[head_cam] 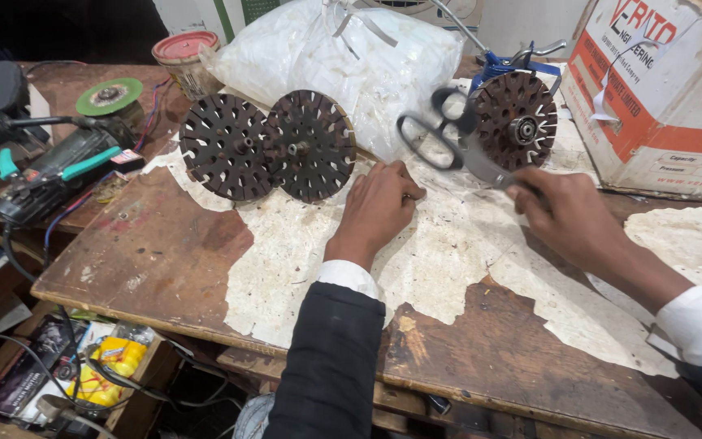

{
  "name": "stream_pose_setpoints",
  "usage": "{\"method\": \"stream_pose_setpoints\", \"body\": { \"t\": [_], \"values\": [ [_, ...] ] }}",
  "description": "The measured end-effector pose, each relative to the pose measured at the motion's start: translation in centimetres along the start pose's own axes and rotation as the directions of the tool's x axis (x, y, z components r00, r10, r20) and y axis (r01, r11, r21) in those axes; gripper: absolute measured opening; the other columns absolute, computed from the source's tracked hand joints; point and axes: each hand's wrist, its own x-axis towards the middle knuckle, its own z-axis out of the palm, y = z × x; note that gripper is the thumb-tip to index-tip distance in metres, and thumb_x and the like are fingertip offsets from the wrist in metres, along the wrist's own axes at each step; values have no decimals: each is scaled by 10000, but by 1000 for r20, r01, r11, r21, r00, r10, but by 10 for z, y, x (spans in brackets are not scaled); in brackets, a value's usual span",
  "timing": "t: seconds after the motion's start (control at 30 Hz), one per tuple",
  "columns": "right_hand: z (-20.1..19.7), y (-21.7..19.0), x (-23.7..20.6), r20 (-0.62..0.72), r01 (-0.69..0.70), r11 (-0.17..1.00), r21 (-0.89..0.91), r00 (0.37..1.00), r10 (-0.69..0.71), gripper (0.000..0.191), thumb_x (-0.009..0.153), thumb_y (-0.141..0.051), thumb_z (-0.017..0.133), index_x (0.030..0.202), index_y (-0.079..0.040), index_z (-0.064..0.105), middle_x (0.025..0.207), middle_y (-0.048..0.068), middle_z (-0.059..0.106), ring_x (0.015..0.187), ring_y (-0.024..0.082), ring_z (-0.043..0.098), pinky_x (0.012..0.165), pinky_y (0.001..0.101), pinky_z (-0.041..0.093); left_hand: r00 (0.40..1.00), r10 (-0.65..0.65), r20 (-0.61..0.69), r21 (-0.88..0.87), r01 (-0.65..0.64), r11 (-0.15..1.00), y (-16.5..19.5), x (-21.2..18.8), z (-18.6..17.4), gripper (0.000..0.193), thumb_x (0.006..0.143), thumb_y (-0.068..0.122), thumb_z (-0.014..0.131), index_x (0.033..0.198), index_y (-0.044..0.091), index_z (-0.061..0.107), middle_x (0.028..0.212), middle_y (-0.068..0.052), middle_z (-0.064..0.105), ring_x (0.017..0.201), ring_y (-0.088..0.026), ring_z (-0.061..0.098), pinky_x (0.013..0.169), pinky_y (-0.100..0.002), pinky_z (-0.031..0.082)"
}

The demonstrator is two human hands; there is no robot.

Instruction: The person uses scissors to cut small white plastic strips and inserts them into slots on a circular metal component. They repeat this process across multiple slots on the same part, handling the component and strips by hand.

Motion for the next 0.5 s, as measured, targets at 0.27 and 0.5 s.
{"method": "stream_pose_setpoints", "body": {
  "t": [0.27, 0.5],
  "values": [
    [2, 2, -3, -78, 89, 996, -30, 993, -91, 250, 971, -205, 627, 1101, -3, 698, 651, 215, 666, 527, 336, 658, 562, 468, 503, 997, 59, -40, 25, -58, 998, -1, -3, -2, 156, 821, 96, 703, 928, 115, 815, 1043, -57, 716, 1108, -270, 624, 988, -439, 457],
    [6, 2, -1, 39, -40, 998, -41, 998, 42, 269, 974, -204, 599, 1137, -14, 698, 630, 211, 688, 487, 342, 649, 533, 472, 504, 999, 34, -12, 10, -34, 999, -1, -2, -3, 171, 809, 103, 706, 939, 111, 816, 1053, -66, 705, 1105, -275, 609, 999, -442, 441]
  ]
}}
